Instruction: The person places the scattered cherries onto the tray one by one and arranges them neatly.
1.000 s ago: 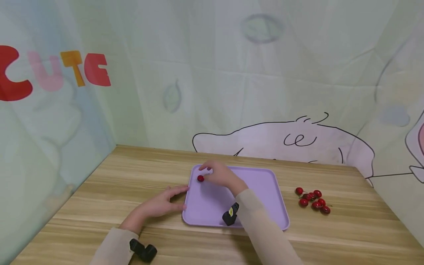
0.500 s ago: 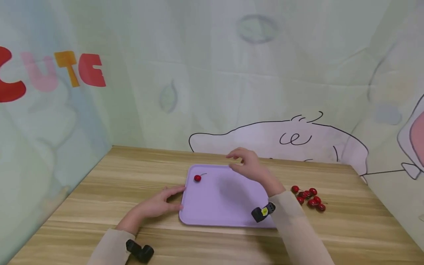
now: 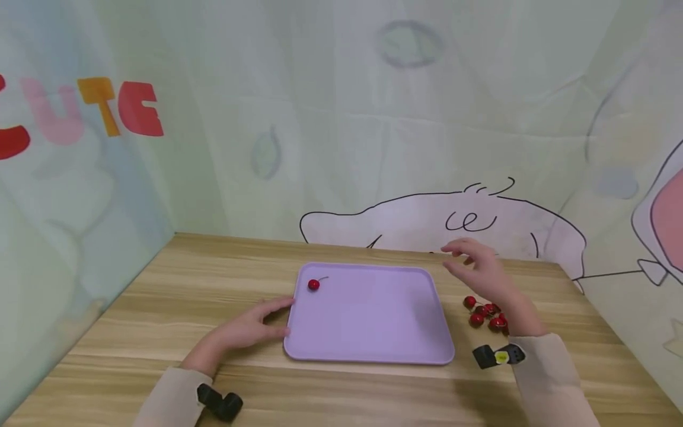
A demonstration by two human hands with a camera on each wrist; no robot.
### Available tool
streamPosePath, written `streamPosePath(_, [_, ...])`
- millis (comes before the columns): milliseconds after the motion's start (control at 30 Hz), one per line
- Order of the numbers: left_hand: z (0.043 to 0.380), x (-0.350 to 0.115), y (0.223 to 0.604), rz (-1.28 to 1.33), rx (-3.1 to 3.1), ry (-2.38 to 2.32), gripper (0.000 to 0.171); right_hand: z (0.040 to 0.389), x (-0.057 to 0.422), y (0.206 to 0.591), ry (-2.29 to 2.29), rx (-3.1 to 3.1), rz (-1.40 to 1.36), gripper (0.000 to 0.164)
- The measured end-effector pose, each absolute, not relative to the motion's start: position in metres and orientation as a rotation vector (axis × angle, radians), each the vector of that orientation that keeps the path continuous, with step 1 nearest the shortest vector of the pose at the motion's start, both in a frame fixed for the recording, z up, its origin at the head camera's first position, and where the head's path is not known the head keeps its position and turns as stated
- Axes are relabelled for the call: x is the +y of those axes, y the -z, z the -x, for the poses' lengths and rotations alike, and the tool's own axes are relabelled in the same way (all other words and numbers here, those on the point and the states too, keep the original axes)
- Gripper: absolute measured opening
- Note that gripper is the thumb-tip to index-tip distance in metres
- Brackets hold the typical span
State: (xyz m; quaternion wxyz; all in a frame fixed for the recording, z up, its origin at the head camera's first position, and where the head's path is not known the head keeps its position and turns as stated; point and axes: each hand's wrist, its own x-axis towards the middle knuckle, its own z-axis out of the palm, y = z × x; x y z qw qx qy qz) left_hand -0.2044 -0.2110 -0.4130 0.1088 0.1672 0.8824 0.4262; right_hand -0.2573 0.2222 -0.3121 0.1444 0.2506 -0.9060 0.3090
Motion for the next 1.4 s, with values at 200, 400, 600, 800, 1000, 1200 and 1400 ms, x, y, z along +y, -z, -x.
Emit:
streamPosePath(200, [0.205, -0.214, 0.411, -0.504, 2.619, -1.232, 0.067, 0.249, 0.250, 0.312, -0.822, -2.630, -0.633, 0.025])
streamPosePath(400, [0.204, -0.213, 0.407, -0.502, 2.616, -1.240, 0.067, 0.242, 0.270, 0.313, -0.792, -2.656, -0.565, 0.027])
streamPosePath(600, [0.204, -0.213, 0.405, -0.510, 2.626, -1.224, 0.067, 0.236, 0.286, 0.320, -0.749, -2.695, -0.490, 0.030])
streamPosePath(800, [0.204, -0.213, 0.407, -0.513, 2.625, -1.216, 0.066, 0.230, 0.304, 0.335, -0.713, -2.738, -0.446, 0.028])
streamPosePath(1000, [0.204, -0.213, 0.409, -0.538, 2.628, -1.219, 0.066, 0.223, 0.319, 0.351, -0.742, -2.783, -0.425, 0.025])
streamPosePath(1200, [0.205, -0.212, 0.412, -0.509, 2.622, -1.229, 0.066, 0.218, 0.331, 0.361, -0.794, -2.917, -0.325, 0.033])
streamPosePath(1400, [0.204, -0.211, 0.413, -0.505, 2.607, -1.241, 0.067, 0.219, 0.340, 0.367, -0.797, -3.002, -0.261, 0.034])
